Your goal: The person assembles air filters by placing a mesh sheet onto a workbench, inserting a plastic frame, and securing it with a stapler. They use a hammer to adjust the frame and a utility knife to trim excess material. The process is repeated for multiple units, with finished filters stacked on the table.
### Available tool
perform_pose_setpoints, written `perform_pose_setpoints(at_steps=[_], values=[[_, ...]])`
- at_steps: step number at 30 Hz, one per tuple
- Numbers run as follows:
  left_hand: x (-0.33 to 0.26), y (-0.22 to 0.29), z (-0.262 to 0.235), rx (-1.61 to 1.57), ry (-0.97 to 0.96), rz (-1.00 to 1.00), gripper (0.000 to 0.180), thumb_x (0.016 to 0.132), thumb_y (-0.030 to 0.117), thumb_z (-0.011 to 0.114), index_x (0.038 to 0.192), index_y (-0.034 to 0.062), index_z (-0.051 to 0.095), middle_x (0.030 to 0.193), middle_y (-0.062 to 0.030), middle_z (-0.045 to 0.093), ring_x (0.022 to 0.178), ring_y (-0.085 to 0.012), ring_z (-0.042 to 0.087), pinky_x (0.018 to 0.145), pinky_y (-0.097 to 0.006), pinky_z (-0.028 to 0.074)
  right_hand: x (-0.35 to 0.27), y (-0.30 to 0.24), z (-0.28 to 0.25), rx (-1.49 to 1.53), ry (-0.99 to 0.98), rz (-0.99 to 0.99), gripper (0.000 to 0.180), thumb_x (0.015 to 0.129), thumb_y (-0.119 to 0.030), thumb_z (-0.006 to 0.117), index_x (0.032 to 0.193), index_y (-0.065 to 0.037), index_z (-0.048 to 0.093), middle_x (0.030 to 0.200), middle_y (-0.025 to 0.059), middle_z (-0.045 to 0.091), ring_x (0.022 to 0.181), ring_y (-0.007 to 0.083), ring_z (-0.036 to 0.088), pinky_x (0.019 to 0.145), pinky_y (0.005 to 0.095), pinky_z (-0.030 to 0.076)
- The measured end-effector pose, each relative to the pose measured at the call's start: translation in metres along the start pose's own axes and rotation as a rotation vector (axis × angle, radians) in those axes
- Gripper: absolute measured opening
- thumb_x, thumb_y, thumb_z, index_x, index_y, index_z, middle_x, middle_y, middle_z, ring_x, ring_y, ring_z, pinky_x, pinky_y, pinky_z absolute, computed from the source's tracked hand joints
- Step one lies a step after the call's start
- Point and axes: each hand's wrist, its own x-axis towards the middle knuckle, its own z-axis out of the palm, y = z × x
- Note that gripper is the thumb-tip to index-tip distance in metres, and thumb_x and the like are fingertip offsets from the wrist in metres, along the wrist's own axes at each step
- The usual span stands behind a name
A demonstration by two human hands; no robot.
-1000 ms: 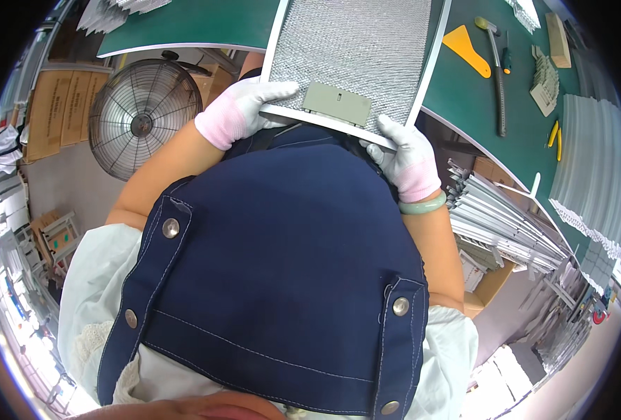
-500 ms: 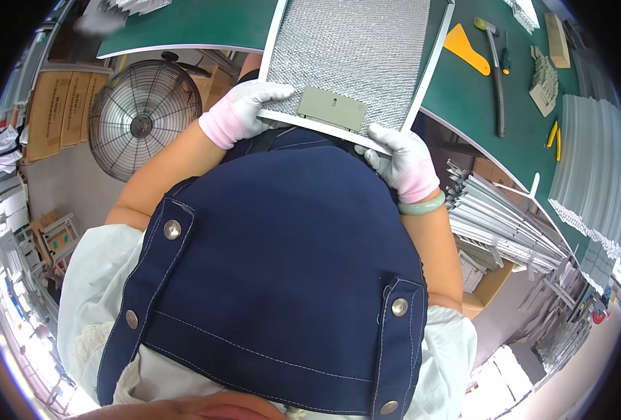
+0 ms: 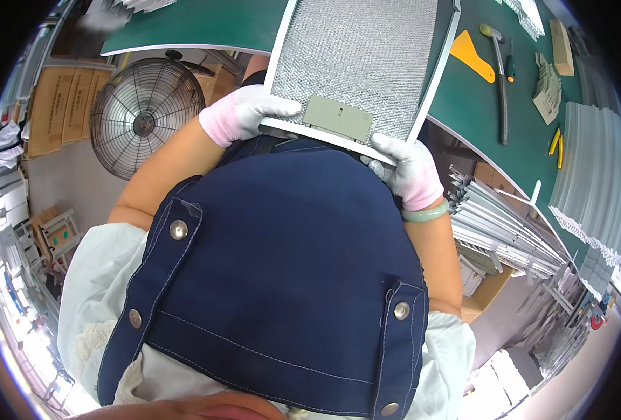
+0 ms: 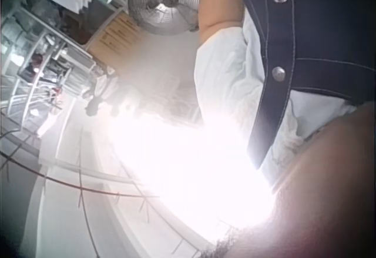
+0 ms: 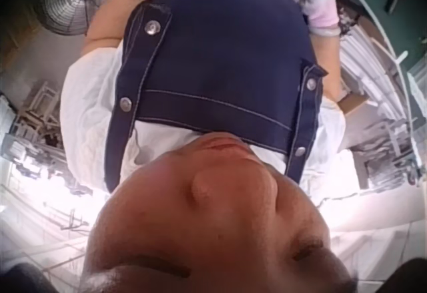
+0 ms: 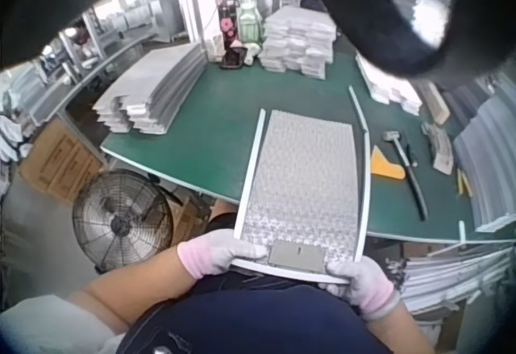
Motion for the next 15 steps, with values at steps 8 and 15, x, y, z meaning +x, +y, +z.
perform_pose_setpoints(at_steps=[8,15], values=[[0.010,-0.021,0.015,0.027,0.323,0.383,0.036,0.096,0.019,0.061,0.125,-0.0026,0.056,0.116,-0.0098,0.066,0.105,-0.0174,0.064,0.093,-0.031,0.052,-0.002,0.001,0.004,-0.086,0.007,-0.052,0.020,0.089,-0.011,0.064,0.097,0.007,0.067,0.082,0.0122,0.069,0.068,0.0167,0.065,0.061,0.0237,0.053],[0.003,-0.006,0.009,0.055,0.107,0.349,0.038,0.097,0.022,0.059,0.126,-0.0026,0.056,0.113,-0.0091,0.066,0.103,-0.0166,0.063,0.092,-0.031,0.051,-0.002,0.004,0.003,-0.056,0.116,-0.136,0.027,0.093,-0.018,0.062,0.106,0.005,0.064,0.095,0.0088,0.067,0.086,0.0168,0.064,0.077,0.0282,0.052]])
